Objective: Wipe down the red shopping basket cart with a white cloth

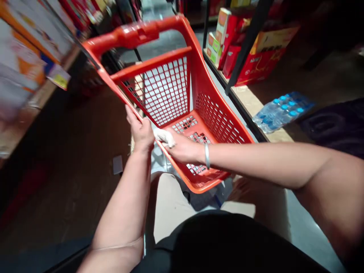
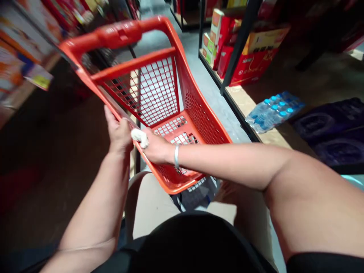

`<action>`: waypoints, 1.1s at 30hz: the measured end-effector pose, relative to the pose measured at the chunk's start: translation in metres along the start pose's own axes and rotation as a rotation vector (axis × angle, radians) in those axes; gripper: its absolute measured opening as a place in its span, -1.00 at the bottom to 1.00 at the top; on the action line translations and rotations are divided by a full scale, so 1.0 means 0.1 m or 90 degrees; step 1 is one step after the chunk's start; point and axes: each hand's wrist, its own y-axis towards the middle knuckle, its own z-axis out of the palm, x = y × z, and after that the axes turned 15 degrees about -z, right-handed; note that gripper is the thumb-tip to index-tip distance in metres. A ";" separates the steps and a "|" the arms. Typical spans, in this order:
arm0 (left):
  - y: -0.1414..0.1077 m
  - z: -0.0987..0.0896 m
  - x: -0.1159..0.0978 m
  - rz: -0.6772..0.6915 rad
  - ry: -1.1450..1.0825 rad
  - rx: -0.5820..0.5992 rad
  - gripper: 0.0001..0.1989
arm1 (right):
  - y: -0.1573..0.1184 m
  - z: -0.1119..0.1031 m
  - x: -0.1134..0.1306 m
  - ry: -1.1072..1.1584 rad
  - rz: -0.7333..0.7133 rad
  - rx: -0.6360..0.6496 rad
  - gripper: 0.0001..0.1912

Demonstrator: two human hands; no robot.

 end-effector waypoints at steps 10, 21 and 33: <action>-0.31 0.18 -0.26 -0.031 0.036 -0.128 -0.11 | -0.30 -0.22 -0.31 -0.136 -0.202 0.122 -0.22; -0.63 0.03 -0.13 -0.068 0.007 -0.133 -0.08 | -0.46 -1.35 -0.34 -0.175 -0.140 0.226 -0.23; 0.16 -1.14 -0.82 0.213 0.235 -0.081 -0.34 | -0.26 -2.38 -0.46 -0.139 -0.141 0.108 -0.63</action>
